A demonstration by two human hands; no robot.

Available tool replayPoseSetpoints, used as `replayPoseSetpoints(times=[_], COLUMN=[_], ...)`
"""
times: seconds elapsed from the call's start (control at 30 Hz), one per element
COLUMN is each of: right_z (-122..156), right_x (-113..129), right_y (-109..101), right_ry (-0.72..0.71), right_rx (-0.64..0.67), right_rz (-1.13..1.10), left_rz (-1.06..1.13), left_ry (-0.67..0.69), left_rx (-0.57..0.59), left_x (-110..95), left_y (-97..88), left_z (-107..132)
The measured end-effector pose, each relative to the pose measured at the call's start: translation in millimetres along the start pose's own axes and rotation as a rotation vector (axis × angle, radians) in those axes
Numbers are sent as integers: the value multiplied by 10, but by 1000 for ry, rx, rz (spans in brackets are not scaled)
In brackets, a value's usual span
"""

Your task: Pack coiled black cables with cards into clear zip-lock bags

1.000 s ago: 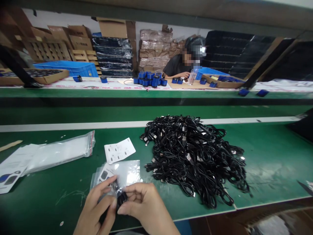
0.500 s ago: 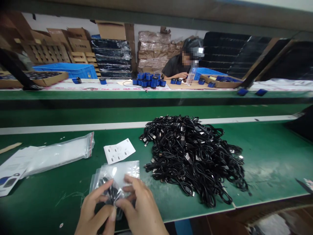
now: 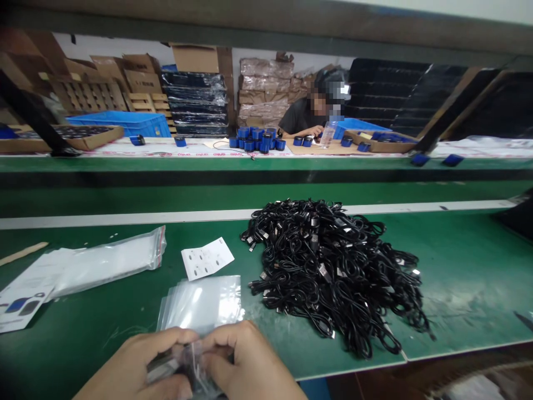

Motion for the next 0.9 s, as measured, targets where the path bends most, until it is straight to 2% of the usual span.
replayPoseSetpoints(times=[0.07,0.17,0.27,0.4,0.53,0.63,0.73,0.8,0.9], right_z=[-16,-28,-26,-61,-114,-117,-68,-30,-21], right_x=[-14,-51,-84,-104,-169,-113,-25,-9,11], right_y=[19,38,59,95,132,91,95,106,36], right_ry=[33,99,123,82,146,128,94,94,48], right_rx=[27,59,67,24,7,0,75,111,0], right_rz=[-97,-213,-218,-123,-186,-227,-258,-166,27], left_rz=[180,476,719,837,757,637,621,581,529], left_ry=[-90,-199,-247,-241,-176,-176,-195,-216,-202], left_rx=[124,204,208,156,103,71,34,-20,-83], left_x=[-7,8,55,146,175,183,192,227,266], left_y=[99,224,317,391,405,386,349,298,232], left_z=[-20,-32,-35,-18,-2,2,3,7,12])
Point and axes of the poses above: each hand's wrist, its own z-axis away from the middle knuckle, its own y-axis out of the palm, x = y × z, the point moved 8 cm from there along -z, towards the middle knuckle, and after that the axes turned 2 degrees about -z, right-handed, at the moved point
